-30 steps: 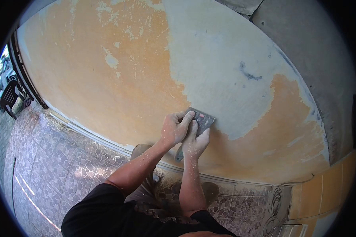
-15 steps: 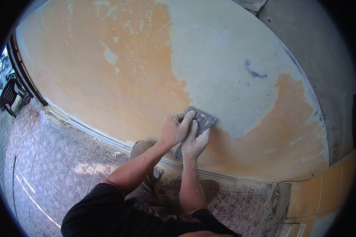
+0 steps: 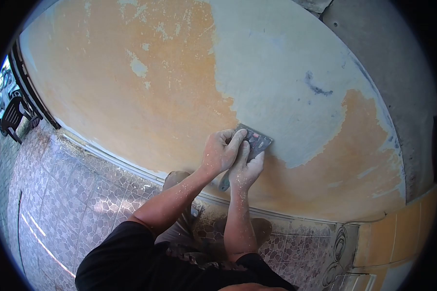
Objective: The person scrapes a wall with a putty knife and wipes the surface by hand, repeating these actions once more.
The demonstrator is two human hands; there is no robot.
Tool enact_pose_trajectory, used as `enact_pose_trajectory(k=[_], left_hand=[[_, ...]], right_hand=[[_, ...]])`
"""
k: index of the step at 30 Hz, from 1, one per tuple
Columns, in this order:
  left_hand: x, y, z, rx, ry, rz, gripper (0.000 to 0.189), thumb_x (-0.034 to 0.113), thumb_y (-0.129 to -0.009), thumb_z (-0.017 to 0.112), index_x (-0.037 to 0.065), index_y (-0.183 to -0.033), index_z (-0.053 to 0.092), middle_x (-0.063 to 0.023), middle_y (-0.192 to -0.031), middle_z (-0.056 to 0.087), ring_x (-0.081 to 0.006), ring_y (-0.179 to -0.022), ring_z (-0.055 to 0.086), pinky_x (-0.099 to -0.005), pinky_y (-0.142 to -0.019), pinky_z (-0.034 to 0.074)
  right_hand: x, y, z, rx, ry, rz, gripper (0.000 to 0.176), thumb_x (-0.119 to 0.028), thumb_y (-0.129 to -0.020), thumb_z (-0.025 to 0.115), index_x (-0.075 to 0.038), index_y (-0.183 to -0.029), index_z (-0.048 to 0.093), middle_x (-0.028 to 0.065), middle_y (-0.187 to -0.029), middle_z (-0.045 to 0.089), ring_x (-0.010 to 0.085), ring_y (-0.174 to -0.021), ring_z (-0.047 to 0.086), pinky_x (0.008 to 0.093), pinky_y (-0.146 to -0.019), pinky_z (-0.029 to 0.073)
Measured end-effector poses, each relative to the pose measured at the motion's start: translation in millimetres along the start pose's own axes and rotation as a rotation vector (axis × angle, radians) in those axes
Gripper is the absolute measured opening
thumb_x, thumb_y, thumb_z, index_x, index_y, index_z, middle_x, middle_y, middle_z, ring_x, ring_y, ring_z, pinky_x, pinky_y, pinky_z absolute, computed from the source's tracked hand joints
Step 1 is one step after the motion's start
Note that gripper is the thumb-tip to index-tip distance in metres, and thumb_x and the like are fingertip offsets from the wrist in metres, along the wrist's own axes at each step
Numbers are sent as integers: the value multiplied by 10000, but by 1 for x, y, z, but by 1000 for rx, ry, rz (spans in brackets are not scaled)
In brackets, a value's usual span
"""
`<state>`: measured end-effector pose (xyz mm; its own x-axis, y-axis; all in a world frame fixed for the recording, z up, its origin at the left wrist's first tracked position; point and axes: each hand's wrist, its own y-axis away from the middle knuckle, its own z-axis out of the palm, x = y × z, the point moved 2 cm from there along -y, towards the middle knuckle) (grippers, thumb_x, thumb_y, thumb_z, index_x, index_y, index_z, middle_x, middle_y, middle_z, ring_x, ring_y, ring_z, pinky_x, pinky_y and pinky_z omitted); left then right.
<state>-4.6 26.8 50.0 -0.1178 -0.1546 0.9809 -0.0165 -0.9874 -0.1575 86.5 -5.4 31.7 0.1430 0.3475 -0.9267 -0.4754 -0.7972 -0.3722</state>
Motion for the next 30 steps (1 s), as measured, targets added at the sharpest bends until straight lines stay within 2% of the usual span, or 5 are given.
enact_pose_trajectory(k=[5, 7, 12, 17, 30], left_hand=[[-2, -3, 3, 27, 53, 57, 368, 272, -1026, 627, -36, -855, 733, 31, -619, 609, -19, -618, 505, -244, -520, 430], [10, -6, 0, -5, 63, -3, 356, 283, -1000, 628, -36, -894, 746, -99, -639, 676, -38, -649, 541, -304, -568, 474], [-11, 3, 1, 31, -49, 41, 381, 282, -1026, 626, -33, -837, 730, 24, -609, 615, -21, -609, 504, -241, -520, 431], [-16, 4, 2, 11, 12, -34, 393, 292, -1022, 635, -29, -812, 718, 37, -619, 591, -19, -596, 482, -247, -496, 400], [-48, 11, 4, 4, 14, -27, 306, 205, -1031, 625, -25, -840, 690, 15, -725, 664, -20, -699, 510, -253, -580, 446]], right_hand=[[-1, -4, 4, 60, -29, -119, 279, -143, -1020, 628, 55, -1214, 603, 121, -1082, 718, 145, -960, 677, 309, -820, 549], [-18, -13, 6, 44, 35, -87, 272, -165, -1018, 637, 50, -1182, 608, 105, -987, 732, 136, -847, 683, 307, -742, 556], [18, 5, 6, 117, 33, -226, 257, -163, -1018, 633, 52, -1154, 605, 107, -993, 732, 140, -852, 688, 292, -726, 556], [9, 9, -4, 35, 29, 72, 258, -159, -1020, 628, 54, -1162, 603, 111, -1009, 729, 158, -888, 690, 310, -778, 554], [34, 12, -9, 59, -40, 3, 254, -148, -1008, 650, 55, -1123, 548, 122, -1063, 686, 156, -961, 651, 326, -841, 535]])
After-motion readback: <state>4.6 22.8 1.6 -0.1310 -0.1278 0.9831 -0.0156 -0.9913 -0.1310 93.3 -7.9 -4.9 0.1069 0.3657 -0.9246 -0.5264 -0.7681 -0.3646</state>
